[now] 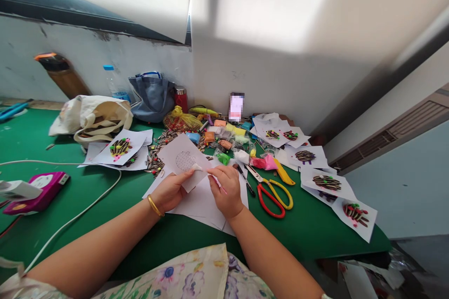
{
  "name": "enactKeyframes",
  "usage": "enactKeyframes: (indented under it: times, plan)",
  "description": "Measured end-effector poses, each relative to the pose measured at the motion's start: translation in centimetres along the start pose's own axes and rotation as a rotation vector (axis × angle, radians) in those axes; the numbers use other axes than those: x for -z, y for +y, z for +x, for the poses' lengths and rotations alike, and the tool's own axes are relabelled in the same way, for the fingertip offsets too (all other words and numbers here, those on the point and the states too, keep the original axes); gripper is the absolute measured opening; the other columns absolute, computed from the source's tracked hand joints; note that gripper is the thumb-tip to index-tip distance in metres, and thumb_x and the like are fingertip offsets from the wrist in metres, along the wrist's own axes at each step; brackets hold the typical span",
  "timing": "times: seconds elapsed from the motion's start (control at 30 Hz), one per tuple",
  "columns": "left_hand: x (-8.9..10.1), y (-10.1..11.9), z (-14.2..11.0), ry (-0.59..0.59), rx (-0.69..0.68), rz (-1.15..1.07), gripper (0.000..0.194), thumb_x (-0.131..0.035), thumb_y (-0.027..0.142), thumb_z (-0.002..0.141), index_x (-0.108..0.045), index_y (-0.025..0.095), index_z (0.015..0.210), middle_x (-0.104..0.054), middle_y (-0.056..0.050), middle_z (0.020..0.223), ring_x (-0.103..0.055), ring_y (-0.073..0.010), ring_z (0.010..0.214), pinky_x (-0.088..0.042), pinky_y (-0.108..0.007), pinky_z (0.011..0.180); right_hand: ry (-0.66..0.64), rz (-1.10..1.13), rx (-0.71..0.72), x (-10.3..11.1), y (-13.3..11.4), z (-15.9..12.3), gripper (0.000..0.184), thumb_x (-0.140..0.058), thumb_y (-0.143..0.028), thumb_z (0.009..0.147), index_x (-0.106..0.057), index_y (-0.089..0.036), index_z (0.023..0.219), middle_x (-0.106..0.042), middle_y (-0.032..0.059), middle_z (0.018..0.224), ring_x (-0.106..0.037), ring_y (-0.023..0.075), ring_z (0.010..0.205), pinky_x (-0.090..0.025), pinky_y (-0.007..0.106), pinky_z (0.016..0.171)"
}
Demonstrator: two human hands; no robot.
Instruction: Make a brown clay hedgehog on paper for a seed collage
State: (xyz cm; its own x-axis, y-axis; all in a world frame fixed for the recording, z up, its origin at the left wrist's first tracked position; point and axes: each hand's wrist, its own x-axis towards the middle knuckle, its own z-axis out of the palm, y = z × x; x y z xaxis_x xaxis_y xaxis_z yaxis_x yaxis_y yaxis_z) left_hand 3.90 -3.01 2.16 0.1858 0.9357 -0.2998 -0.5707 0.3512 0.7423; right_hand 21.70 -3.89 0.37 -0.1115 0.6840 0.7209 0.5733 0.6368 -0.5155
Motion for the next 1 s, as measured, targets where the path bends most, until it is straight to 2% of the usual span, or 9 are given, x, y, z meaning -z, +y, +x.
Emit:
enactKeyframes:
  times: [0.17,0.3,0.43,0.53,0.6,0.7,0.83,0.93,1.0]
  plan:
    - [0.0,0.3,0.2,0.130,-0.004,-0.069,0.028,-0.070,0.032,0.084,-0.067,0.019,0.109,-0.072,-0.007,0.112,-0.069,-0.0178,0.087,-0.055,-0.026,0.071,0.056,0.049,-0.107,0.1,1.7,0.5,0.020,-0.052,-0.020,0.093,-0.068,-0.021,0.105,-0.066,0.0076,0.098,-0.060,0.0225,0.097,-0.048,0.041,0.089]
    - [-0.1,0.8,0.3,0.156,0.017,-0.140,0.026,-0.055,0.033,0.092,-0.064,0.019,0.112,-0.072,-0.006,0.103,-0.068,-0.0163,0.077,-0.053,-0.026,0.063,-0.195,0.022,-0.116,-0.4,3.4,0.3,0.025,-0.051,-0.011,0.089,-0.071,-0.021,0.099,-0.066,0.0074,0.099,-0.062,0.0209,0.093,-0.051,0.038,0.086]
    - [-0.1,1.1,0.3,0.161,0.038,-0.140,0.031,-0.048,0.036,0.093,-0.062,0.018,0.114,-0.071,-0.008,0.104,-0.068,-0.0182,0.077,-0.051,-0.028,0.060,-0.360,-0.048,-0.087,-0.9,4.0,-0.4,0.048,-0.045,0.003,0.077,-0.070,-0.022,0.110,-0.065,0.0090,0.117,-0.058,0.0228,0.110,-0.049,0.041,0.095]
    - [-0.2,1.0,0.3,0.114,0.035,-0.106,0.035,-0.047,0.038,0.093,-0.060,0.019,0.119,-0.070,-0.009,0.108,-0.068,-0.0185,0.078,-0.051,-0.028,0.062,-0.343,-0.127,-0.111,-0.8,3.8,-0.5,0.060,-0.041,0.005,0.076,-0.063,-0.023,0.124,-0.062,0.0094,0.128,-0.053,0.0245,0.120,-0.042,0.046,0.103]
    - [-0.2,0.7,0.3,0.085,0.006,-0.073,0.035,-0.047,0.039,0.093,-0.060,0.019,0.119,-0.070,-0.009,0.110,-0.068,-0.0191,0.082,-0.051,-0.029,0.065,-0.277,-0.123,-0.133,-0.5,3.3,-0.3,0.056,-0.042,0.002,0.079,-0.063,-0.023,0.125,-0.063,0.0091,0.126,-0.051,0.0258,0.121,-0.039,0.048,0.105]
    - [0.2,0.0,0.1,0.025,-0.092,0.001,0.034,-0.052,0.039,0.091,-0.064,0.018,0.114,-0.071,-0.010,0.112,-0.066,-0.0235,0.099,-0.052,-0.032,0.080,-0.238,0.088,-0.182,-0.3,2.1,0.0,0.033,-0.050,-0.017,0.089,-0.065,-0.022,0.118,-0.066,0.0088,0.117,-0.057,0.0257,0.111,-0.046,0.044,0.097]
    - [1.2,-0.8,-0.4,0.033,-0.272,0.331,0.026,-0.071,0.031,0.080,-0.072,0.018,0.103,-0.073,-0.009,0.109,-0.053,-0.0252,0.127,-0.040,-0.029,0.106,-0.398,0.533,-0.366,-0.8,1.1,-0.3,0.028,-0.054,-0.038,0.092,-0.066,-0.022,0.112,-0.070,0.0049,0.096,-0.063,0.0189,0.078,-0.053,0.032,0.070]
    - [1.0,-0.8,-0.5,-0.055,-0.338,0.604,0.025,-0.079,0.019,0.067,-0.076,0.022,0.092,-0.075,-0.008,0.096,-0.060,-0.0235,0.117,-0.046,-0.025,0.100,-0.302,0.649,-0.490,-1.3,1.5,-0.5,0.026,-0.055,-0.041,0.091,-0.067,-0.021,0.103,-0.068,0.0023,0.082,-0.061,0.0171,0.070,-0.053,0.030,0.065]
    - [0.4,-0.4,-0.2,-0.062,-0.359,0.705,0.014,-0.073,0.024,0.071,-0.077,0.020,0.085,-0.075,-0.008,0.084,-0.066,-0.0218,0.101,-0.053,-0.022,0.084,-0.204,0.666,-0.541,-1.2,2.3,-0.4,0.027,-0.054,-0.040,0.091,-0.065,-0.022,0.106,-0.068,0.0025,0.084,-0.062,0.0175,0.072,-0.053,0.031,0.067]
